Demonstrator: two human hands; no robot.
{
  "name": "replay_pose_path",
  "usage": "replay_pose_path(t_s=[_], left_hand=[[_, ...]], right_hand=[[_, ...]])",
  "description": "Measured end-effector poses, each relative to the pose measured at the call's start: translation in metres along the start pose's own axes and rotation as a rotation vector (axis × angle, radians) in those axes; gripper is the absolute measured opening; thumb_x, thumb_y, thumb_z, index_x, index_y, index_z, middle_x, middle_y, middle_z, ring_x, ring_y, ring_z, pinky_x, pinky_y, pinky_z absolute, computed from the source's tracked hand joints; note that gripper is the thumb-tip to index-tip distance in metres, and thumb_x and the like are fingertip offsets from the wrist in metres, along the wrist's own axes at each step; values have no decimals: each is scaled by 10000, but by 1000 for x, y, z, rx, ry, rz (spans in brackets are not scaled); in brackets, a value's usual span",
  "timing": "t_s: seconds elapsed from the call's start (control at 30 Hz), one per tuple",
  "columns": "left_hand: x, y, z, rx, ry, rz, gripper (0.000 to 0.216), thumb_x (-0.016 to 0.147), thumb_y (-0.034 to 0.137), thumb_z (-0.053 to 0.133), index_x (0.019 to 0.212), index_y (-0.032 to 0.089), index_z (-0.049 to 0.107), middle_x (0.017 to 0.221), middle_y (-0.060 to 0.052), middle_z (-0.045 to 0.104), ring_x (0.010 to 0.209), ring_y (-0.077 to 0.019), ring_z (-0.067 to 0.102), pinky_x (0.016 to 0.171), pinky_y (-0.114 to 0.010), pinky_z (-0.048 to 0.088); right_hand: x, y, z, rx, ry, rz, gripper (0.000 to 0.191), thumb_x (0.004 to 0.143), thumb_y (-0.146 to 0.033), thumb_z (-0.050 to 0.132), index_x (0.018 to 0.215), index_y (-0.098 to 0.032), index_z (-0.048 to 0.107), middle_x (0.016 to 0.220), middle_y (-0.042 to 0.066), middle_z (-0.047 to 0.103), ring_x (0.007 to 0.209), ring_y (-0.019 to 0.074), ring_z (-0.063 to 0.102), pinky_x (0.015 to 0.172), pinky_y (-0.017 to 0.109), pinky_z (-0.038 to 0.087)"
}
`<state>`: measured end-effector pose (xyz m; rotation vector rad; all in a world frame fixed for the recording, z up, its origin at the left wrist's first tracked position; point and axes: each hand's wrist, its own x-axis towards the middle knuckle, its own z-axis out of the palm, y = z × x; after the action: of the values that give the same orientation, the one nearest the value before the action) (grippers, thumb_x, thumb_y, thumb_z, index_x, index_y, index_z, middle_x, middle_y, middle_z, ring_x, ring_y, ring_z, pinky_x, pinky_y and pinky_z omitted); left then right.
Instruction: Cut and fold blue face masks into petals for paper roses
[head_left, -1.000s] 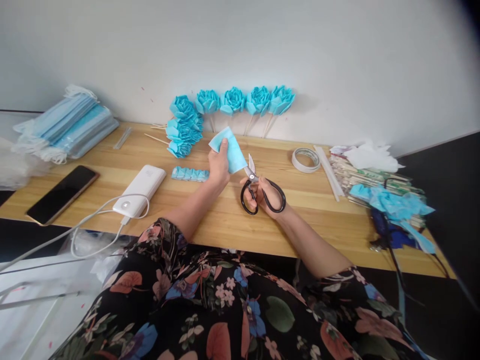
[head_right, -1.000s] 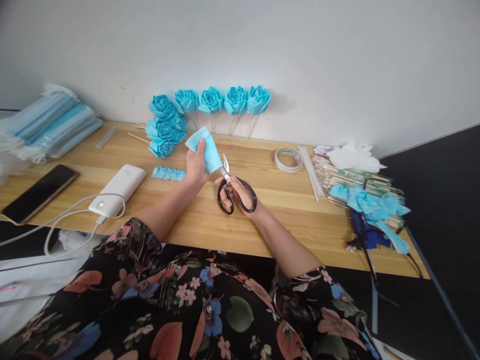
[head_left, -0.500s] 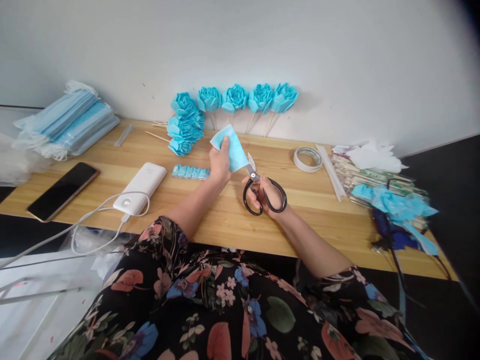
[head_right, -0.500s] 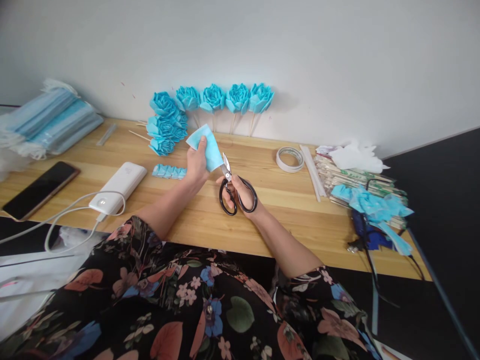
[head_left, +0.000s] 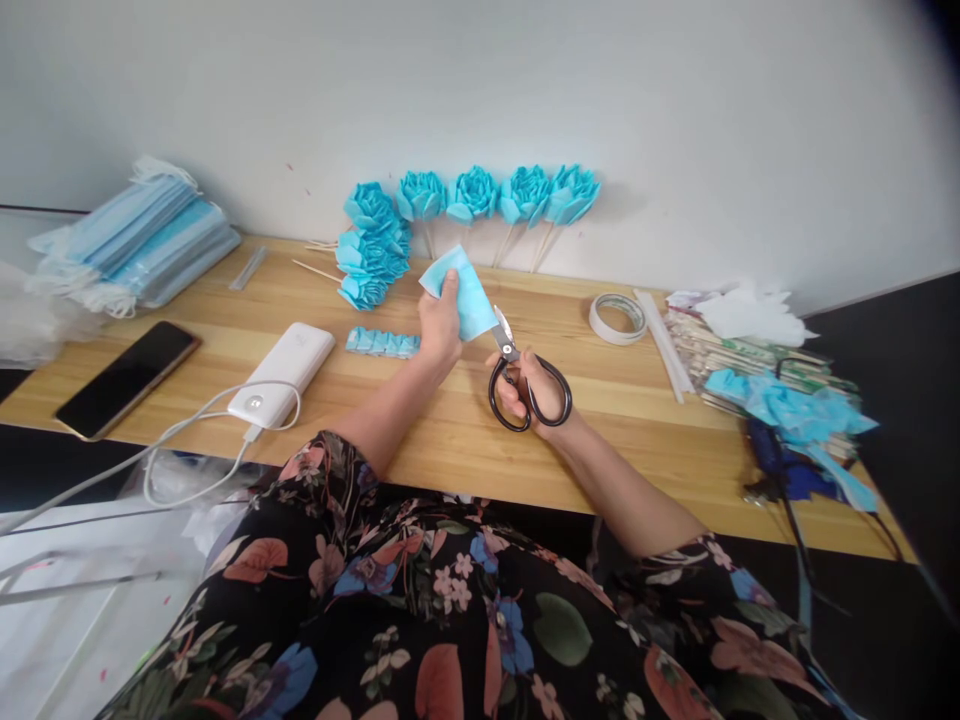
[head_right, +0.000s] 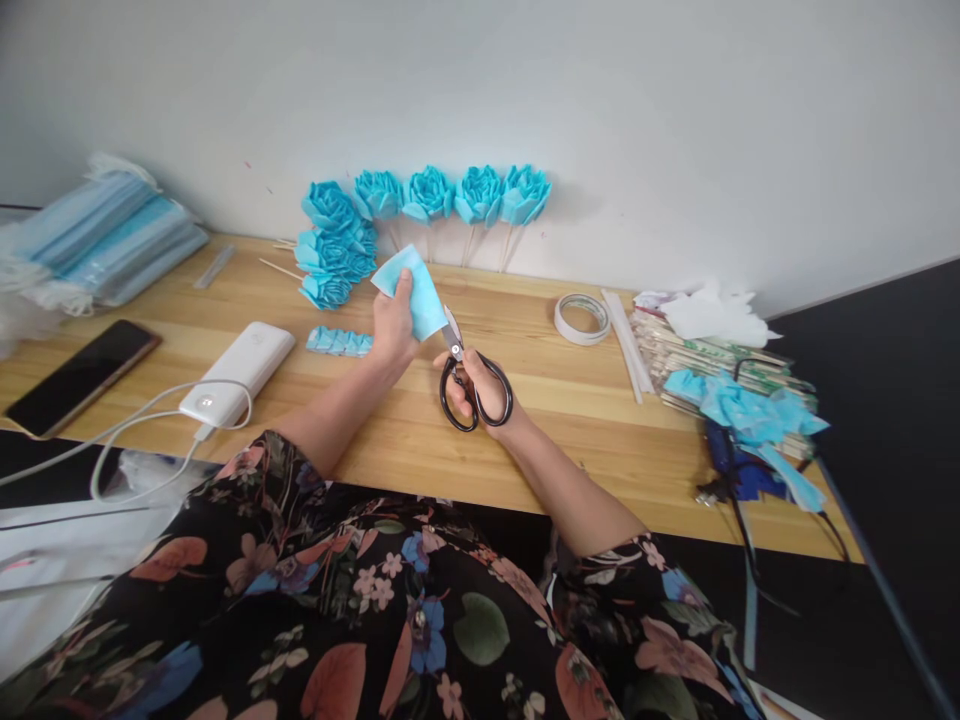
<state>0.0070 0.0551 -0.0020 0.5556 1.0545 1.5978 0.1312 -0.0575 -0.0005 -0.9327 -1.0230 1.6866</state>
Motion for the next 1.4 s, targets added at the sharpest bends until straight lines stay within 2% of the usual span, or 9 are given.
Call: replay_pose_path(t_s=[0.17,0.33,0.5,0.63,0.73,0.83,1.0,1.23,1.4], left_hand=[[-2,3,1,-2,6,-12,240,904,384,687,967,153,660,897,-36,714,938,-175,683,877,-281,528],[0,4,0,-24,11,1,204,906,359,687,942,159,666,866,-27,705,873,-160,679,820,-263,529],[2,5,0,-45,-6,3,221,881,375,719,925,165,666,865,-23,705,897,-156,681,815,-247,529],[2,6,0,-61,-32,-9,266,861,412,735,925,162,668,856,-29,706,870,-162,684,803,-268,538],[0,7,1,-55,-32,-23,283,852,429,742,907,163,662,828,-24,698,830,-161,678,790,-273,533],[-1,9,1,-45,-35,-15,271,856,419,741,886,164,654,792,-14,678,799,-154,660,775,-265,523],[-2,9,-1,-41,-68,5,235,878,374,722,844,159,634,709,12,622,718,-134,616,722,-243,502],[6,6,-2,-69,-49,36,177,900,325,692,883,152,661,769,1,660,766,-128,632,765,-233,498],[8,5,-2,-63,-39,7,215,858,357,739,879,155,668,771,-1,663,772,-139,636,771,-249,496]], right_hand=[[0,-1,2,13,13,8,628,758,-782,640,894,-170,620,482,-102,439,314,36,302,329,192,208],[-1,2,1,58,-15,28,611,754,-761,671,920,-175,629,484,-116,412,312,32,272,316,187,236],[0,2,-2,41,-31,36,628,748,-782,663,903,-175,626,474,-123,403,313,31,269,355,194,385],[2,1,-5,20,-135,61,768,681,-907,565,948,-188,618,477,-113,447,325,48,320,429,235,500],[3,0,-7,37,-201,57,862,591,-947,574,1038,-211,606,498,-111,503,343,57,365,491,269,552],[3,-3,-6,16,-256,91,902,612,-963,528,1090,-203,604,568,-66,576,421,90,473,569,320,587],[2,-10,-2,-40,-246,86,821,709,-933,480,1014,-183,620,641,-23,601,485,111,509,629,349,596],[1,-14,-3,-80,-289,118,684,708,-885,569,821,-211,533,649,-3,644,492,126,552,713,398,617],[1,-20,-3,-131,-255,115,674,737,-888,528,812,-218,535,633,6,645,505,150,566,709,412,612]])
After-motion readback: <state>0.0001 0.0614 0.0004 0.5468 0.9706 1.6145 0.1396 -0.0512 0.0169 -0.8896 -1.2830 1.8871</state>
